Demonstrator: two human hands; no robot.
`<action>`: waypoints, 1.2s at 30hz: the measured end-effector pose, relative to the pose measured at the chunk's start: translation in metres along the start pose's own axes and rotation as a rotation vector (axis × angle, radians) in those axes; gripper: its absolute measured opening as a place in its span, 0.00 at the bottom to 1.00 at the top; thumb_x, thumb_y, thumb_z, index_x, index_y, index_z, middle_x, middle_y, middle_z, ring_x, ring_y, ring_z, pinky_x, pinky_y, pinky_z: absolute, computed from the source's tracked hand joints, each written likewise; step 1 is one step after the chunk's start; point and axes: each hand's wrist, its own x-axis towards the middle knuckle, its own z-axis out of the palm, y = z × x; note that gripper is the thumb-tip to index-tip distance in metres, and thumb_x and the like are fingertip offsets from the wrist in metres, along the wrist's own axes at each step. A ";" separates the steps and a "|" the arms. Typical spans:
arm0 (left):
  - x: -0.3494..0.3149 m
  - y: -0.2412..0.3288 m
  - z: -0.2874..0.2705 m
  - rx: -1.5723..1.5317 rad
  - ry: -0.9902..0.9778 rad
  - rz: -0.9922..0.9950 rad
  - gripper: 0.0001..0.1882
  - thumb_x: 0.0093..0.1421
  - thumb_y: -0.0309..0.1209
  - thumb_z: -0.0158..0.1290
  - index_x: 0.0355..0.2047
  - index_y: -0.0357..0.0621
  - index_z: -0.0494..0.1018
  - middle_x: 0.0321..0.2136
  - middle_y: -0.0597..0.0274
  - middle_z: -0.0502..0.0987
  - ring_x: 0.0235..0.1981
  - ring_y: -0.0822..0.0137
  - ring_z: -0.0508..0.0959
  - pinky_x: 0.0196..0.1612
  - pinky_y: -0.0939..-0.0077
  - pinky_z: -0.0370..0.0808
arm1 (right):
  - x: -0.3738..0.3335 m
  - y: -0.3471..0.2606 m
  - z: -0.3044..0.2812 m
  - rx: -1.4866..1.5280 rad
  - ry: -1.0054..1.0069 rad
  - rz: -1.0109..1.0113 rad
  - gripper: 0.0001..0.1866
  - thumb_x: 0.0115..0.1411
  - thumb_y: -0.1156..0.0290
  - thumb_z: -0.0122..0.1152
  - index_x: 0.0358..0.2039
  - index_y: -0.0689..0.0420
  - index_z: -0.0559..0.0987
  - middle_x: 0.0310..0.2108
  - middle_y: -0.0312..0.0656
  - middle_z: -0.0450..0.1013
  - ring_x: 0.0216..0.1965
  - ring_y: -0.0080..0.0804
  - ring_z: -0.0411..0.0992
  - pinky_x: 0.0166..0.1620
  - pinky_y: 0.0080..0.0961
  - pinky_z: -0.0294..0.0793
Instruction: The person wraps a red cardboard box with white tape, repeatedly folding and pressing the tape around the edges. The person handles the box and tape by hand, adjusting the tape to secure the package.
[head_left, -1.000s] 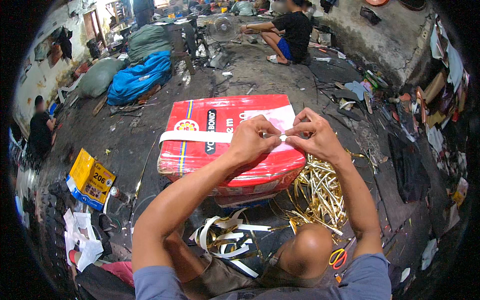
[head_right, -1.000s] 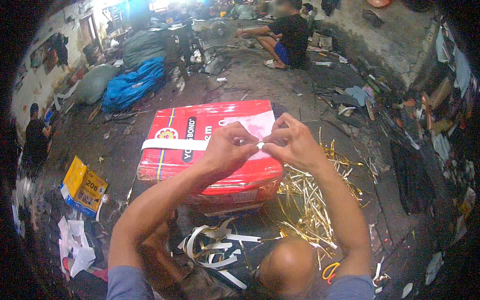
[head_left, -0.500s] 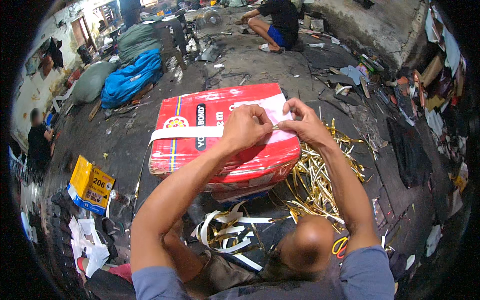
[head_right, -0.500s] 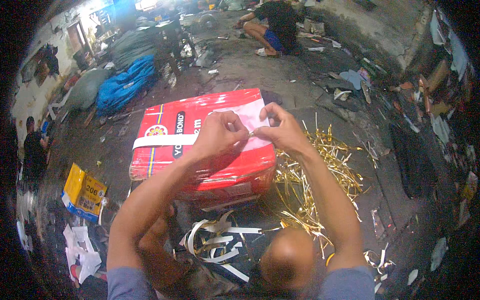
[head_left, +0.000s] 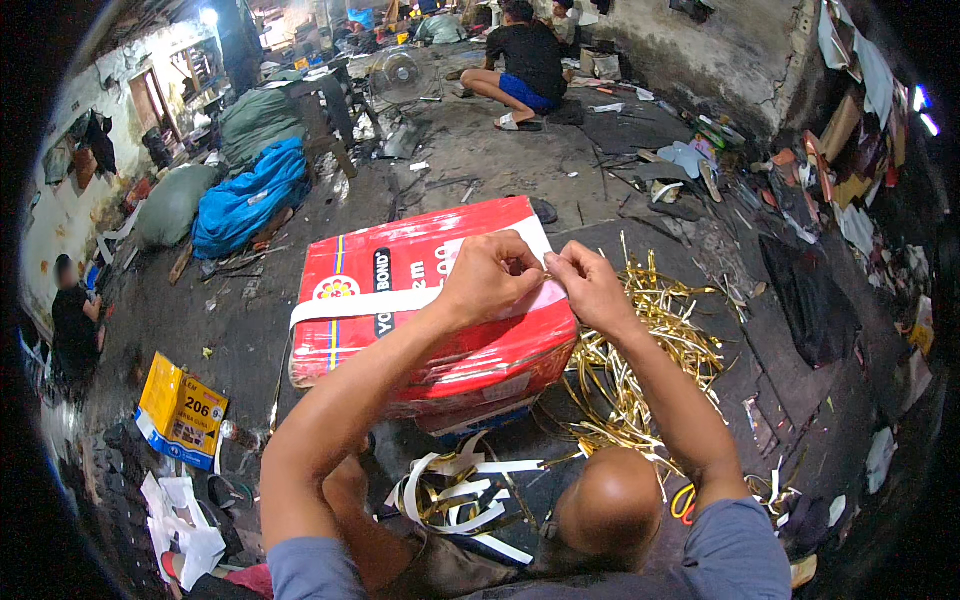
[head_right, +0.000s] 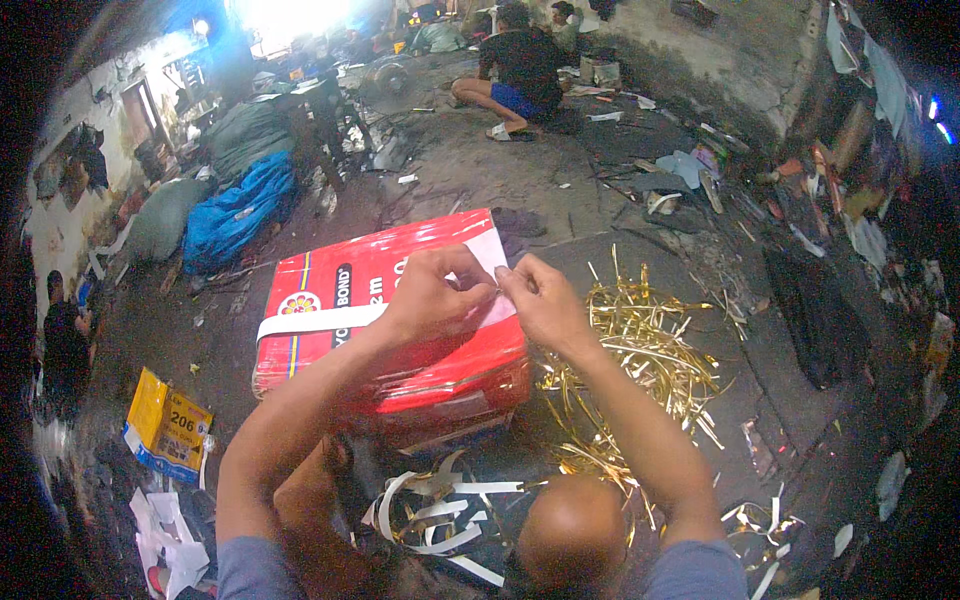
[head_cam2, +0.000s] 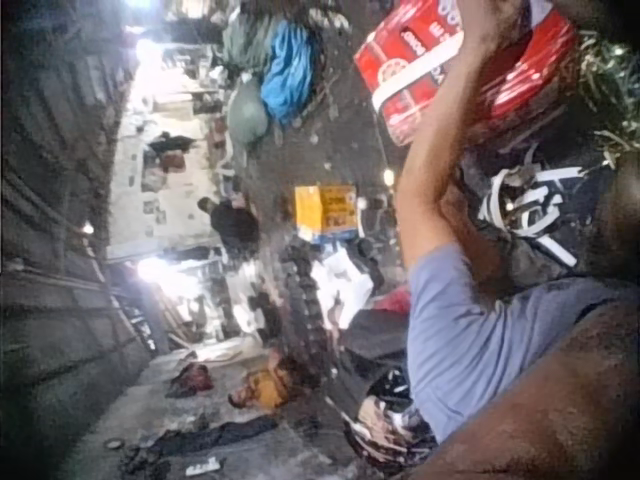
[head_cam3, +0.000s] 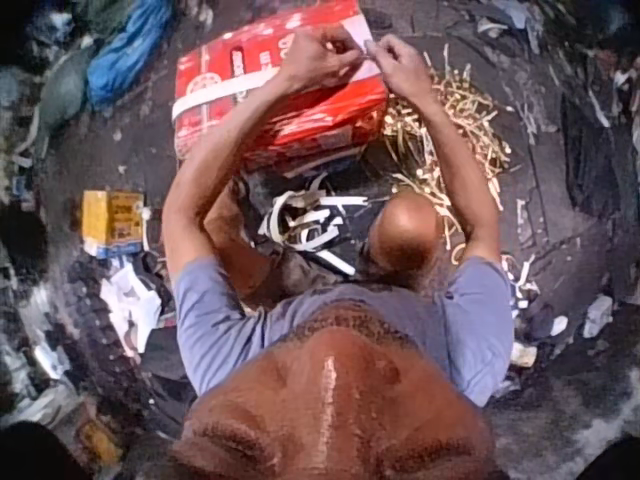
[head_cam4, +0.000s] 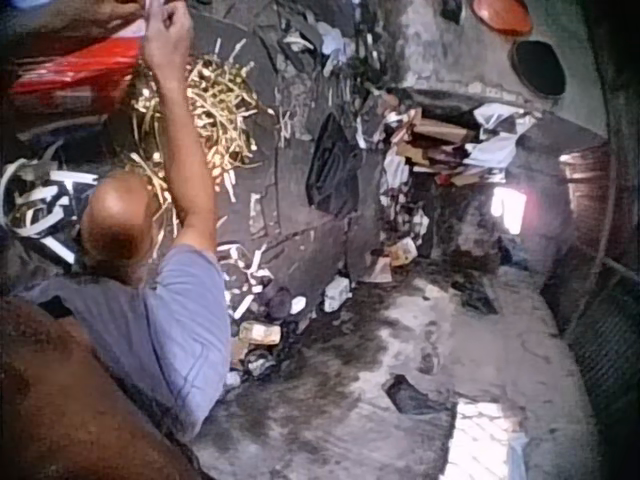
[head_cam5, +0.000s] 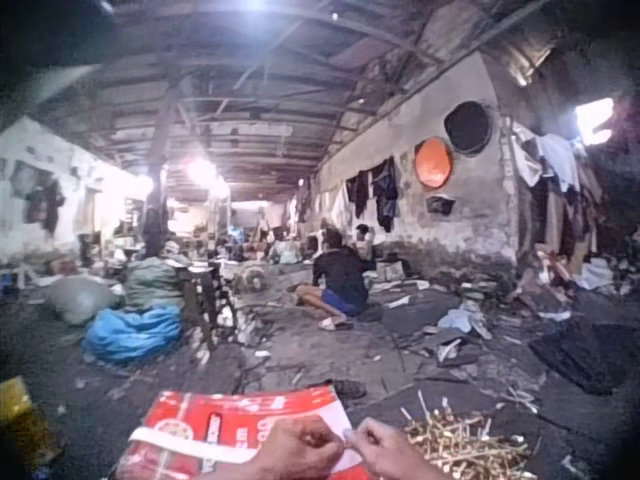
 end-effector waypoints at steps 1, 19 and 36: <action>0.000 -0.001 0.004 -0.018 0.016 0.013 0.07 0.54 0.28 0.65 0.28 0.35 0.84 0.26 0.56 0.82 0.27 0.66 0.82 0.33 0.71 0.78 | 0.000 0.000 0.000 0.072 -0.010 0.018 0.18 0.71 0.58 0.60 0.28 0.56 0.74 0.23 0.30 0.67 0.24 0.19 0.61 0.29 0.25 0.61; -0.003 0.002 0.019 -0.155 0.095 -0.009 0.05 0.58 0.25 0.61 0.28 0.34 0.82 0.27 0.59 0.80 0.28 0.73 0.78 0.30 0.76 0.74 | 0.022 -0.018 -0.031 0.531 -0.179 0.522 0.30 0.68 0.36 0.55 0.31 0.54 0.78 0.22 0.39 0.73 0.23 0.31 0.73 0.25 0.28 0.69; -0.007 -0.014 0.016 -0.199 0.088 -0.104 0.04 0.55 0.24 0.65 0.29 0.36 0.84 0.29 0.61 0.83 0.30 0.73 0.82 0.35 0.77 0.78 | 0.031 0.083 0.046 -0.059 0.165 0.092 0.18 0.67 0.63 0.58 0.29 0.67 0.80 0.31 0.64 0.77 0.37 0.65 0.77 0.39 0.51 0.74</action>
